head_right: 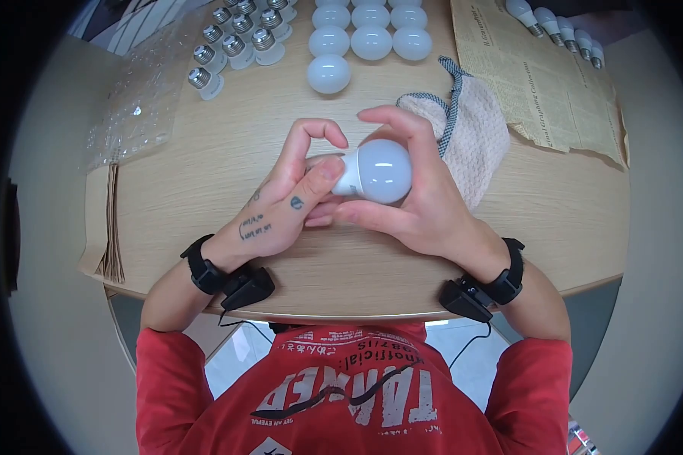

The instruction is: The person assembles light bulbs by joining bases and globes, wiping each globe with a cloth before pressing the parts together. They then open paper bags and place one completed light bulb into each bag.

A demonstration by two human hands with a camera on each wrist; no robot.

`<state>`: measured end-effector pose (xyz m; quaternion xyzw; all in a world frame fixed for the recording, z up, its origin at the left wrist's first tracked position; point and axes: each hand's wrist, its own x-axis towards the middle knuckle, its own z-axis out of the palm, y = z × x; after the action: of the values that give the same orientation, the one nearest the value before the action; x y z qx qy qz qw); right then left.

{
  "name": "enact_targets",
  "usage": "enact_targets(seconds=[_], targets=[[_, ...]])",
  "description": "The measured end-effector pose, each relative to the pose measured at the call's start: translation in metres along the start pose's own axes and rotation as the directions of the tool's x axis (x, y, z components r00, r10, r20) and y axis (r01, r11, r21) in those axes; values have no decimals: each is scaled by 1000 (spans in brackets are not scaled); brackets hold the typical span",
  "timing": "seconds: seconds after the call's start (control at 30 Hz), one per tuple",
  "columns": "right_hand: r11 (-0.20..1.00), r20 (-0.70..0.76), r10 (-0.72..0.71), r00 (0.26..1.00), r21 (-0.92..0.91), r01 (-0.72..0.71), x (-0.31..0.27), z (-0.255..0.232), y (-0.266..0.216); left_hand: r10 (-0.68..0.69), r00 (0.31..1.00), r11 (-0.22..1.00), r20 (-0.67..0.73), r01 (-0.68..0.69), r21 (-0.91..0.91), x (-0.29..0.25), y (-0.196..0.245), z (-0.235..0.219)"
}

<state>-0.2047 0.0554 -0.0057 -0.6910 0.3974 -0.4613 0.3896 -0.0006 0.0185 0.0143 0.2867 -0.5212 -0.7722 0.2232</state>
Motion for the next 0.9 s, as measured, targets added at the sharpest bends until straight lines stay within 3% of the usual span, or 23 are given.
enact_targets(seconds=[0.13,0.23,0.33,0.43,0.6,0.7,0.77,0.9], targets=[[995,-34,104,994,1,-104,6,-7,-10,179,980,973,-92,-162,165,5,-3,-2],[959,-32,21,999,-282,-29,7,-9,-8,204,969,974,-142,-187,125,8,-6,-5],[989,-132,135,982,-37,-141,7,-1,-11,150,984,986,-97,-142,90,8,-4,-5],[992,-149,117,982,72,-107,8,0,-6,111,990,993,-81,-108,51,8,-11,-9],[971,-96,205,974,146,-189,11,-5,-14,75,997,997,-18,-74,27,8,-10,-8],[929,-221,228,948,341,-144,16,-6,-28,99,995,994,-6,-99,50,7,-7,-5],[975,-286,139,948,205,-81,25,-31,-39,105,994,993,-5,-105,55,10,-8,-8],[955,-386,46,921,-255,-154,72,-121,-41,79,997,989,1,-79,124,9,-7,-8]])
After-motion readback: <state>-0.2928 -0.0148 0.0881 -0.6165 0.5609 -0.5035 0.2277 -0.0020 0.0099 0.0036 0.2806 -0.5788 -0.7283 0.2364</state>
